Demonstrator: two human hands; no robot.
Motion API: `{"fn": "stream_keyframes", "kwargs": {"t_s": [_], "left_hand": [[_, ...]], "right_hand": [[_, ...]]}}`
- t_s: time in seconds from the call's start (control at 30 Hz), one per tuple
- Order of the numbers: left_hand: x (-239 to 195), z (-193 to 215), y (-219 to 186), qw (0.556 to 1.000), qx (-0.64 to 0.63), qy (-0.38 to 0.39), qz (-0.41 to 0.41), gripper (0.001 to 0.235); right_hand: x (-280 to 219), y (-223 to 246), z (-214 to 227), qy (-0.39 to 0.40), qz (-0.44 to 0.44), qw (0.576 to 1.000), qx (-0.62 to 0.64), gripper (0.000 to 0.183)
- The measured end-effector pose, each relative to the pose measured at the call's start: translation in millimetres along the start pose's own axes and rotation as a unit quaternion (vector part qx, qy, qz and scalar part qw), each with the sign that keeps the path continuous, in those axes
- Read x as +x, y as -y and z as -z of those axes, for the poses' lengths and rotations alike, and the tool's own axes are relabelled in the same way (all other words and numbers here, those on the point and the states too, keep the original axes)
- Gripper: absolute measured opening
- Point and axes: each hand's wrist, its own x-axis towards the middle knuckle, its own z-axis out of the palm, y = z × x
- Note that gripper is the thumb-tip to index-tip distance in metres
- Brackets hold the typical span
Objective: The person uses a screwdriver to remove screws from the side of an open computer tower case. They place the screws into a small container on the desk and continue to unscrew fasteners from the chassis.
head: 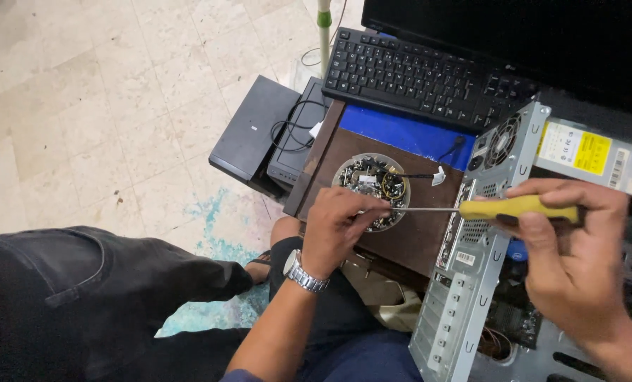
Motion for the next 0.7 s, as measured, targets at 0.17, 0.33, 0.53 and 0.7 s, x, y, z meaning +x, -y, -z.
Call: {"fn": "stream_keyframes", "kwargs": {"t_s": [0.17,0.33,0.53,0.7], "left_hand": [[-19.8,-13.1,-20.5,0.896,-0.428,-0.105,0.049,0.019],[-29.1,-34.7,-32.5,0.784,-0.607,-0.115,0.057,0.023],[-32.6,-51.4,-27.9,0.768,-0.622,-0.150,0.022,0.025],[2.5,-3.1,-17.4,0.999,0.012,0.002,0.031,0.013]], "right_hand": [[-47.3,-1.9,19.5,-0.083,-0.031,0.996,0.023,0.027],[-92.4,-36.5,56.4,-0.147,-0.201,0.968,0.026,0.062],[-107.3,-35.8,58.8,-0.154,-0.131,0.979,-0.008,0.054],[-97.3,-16.8,50.9,-0.144,-0.111,0.979,-0.093,0.045]]}}
